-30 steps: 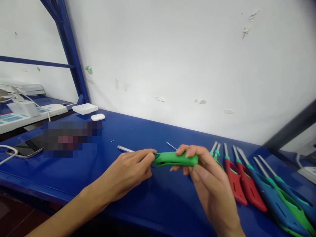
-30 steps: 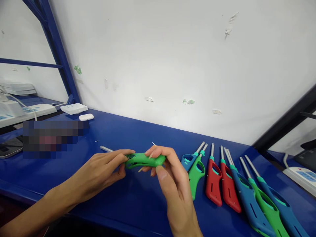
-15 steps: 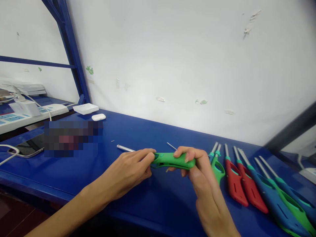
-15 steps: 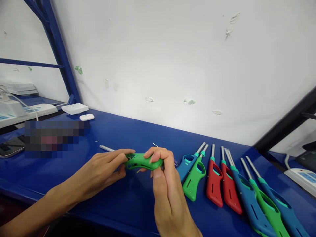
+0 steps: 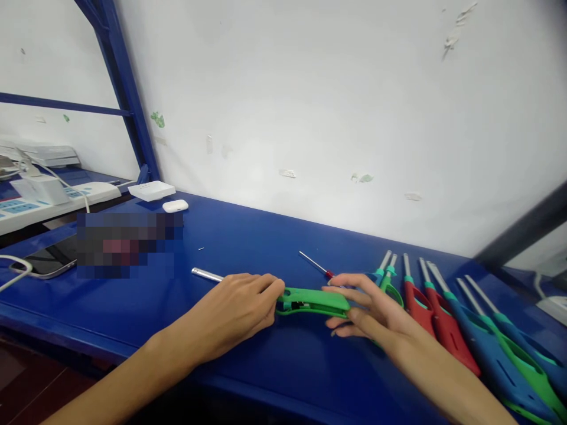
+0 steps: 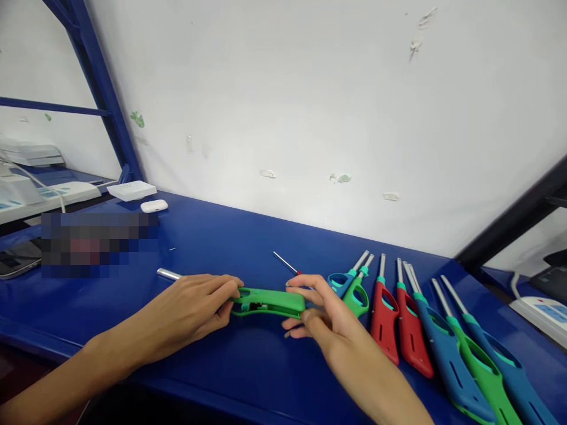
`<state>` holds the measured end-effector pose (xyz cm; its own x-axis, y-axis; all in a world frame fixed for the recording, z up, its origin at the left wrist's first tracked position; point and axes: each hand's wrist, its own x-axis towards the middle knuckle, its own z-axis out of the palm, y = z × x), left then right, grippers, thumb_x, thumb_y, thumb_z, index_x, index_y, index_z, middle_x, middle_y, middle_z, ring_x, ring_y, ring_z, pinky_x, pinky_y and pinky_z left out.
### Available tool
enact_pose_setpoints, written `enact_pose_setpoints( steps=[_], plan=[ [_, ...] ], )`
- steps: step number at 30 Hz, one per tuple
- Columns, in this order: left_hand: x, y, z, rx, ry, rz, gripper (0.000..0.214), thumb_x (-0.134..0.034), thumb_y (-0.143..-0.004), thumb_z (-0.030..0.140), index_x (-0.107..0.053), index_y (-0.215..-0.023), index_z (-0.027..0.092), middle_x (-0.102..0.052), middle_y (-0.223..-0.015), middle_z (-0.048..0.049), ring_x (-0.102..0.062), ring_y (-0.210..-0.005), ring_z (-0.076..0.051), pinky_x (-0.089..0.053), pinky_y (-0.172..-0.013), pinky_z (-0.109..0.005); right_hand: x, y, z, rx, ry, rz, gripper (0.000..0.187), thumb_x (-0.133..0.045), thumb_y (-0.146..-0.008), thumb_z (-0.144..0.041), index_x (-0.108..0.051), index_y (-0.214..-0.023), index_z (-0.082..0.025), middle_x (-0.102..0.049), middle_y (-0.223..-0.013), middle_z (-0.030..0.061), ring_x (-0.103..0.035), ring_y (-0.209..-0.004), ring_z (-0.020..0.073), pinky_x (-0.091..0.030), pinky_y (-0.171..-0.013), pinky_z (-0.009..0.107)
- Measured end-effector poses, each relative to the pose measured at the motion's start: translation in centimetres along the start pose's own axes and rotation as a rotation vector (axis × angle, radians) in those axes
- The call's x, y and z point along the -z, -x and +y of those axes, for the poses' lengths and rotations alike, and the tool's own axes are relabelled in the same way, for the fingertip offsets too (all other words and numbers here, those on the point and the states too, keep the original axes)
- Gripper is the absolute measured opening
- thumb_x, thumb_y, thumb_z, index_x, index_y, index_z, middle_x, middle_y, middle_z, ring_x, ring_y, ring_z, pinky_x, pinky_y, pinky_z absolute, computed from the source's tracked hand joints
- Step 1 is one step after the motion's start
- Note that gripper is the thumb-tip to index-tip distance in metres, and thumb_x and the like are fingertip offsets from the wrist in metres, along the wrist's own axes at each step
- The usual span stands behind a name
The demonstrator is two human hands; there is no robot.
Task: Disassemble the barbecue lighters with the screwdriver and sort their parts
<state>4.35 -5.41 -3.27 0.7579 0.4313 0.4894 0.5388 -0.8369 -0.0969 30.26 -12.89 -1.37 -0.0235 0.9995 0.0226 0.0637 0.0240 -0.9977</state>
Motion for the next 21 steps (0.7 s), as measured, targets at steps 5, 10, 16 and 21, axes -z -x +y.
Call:
enact_pose_setpoints(
  steps=[5,10,16,21],
  plan=[
    [0.2,0.1,0.2,0.016,0.036,-0.043,0.017,-0.045,-0.099,0.007,-0.055,-0.099,0.021,-0.071,-0.082,0.0,-0.07,-0.064,-0.023,-0.051,-0.063,-0.034,0.9,0.0,0.1,-0.168,0.085,-0.168,0.044,-0.074,-0.092,-0.057,-0.064,-0.126,-0.031,-0.07,-0.127,0.0042,-0.077,-0.102,0.0229,-0.059,-0.101,0.043],
    [0.2,0.1,-0.1,0.087,0.117,-0.019,0.013,-0.048,-0.104,0.013,-0.058,-0.105,0.022,-0.077,-0.089,-0.001,-0.075,-0.071,-0.024,-0.05,-0.064,-0.032,0.8,-0.1,-0.5,-0.294,0.171,-0.2,0.058,-0.073,-0.089,-0.059,-0.053,-0.135,-0.031,-0.071,-0.11,0.0025,-0.075,-0.102,0.0217,-0.056,-0.103,0.04],
    [0.6,0.0,-0.5,0.284,0.251,0.111,0.012,-0.05,-0.106,0.019,-0.059,-0.111,0.023,-0.079,-0.092,0.0035,-0.072,-0.064,-0.015,-0.043,-0.056,-0.024,0.2,0.0,-0.9,-0.292,0.268,-0.167,0.056,-0.068,-0.091,-0.053,-0.047,-0.135,-0.028,-0.065,-0.107,0.0032,-0.071,-0.087,0.0183,-0.057,-0.087,0.035],
    [1.5,-0.2,-1.0,0.458,0.338,0.16,0.01,-0.053,-0.106,0.025,-0.062,-0.109,0.024,-0.079,-0.084,0.0056,-0.067,-0.059,-0.013,-0.041,-0.055,-0.024,0.0,0.5,-0.9,-0.275,0.452,-0.145,0.052,-0.057,-0.092,-0.057,-0.049,-0.134,-0.027,-0.062,-0.091,0.0011,-0.064,-0.076,0.0191,-0.053,-0.072,0.034]
  ],
)
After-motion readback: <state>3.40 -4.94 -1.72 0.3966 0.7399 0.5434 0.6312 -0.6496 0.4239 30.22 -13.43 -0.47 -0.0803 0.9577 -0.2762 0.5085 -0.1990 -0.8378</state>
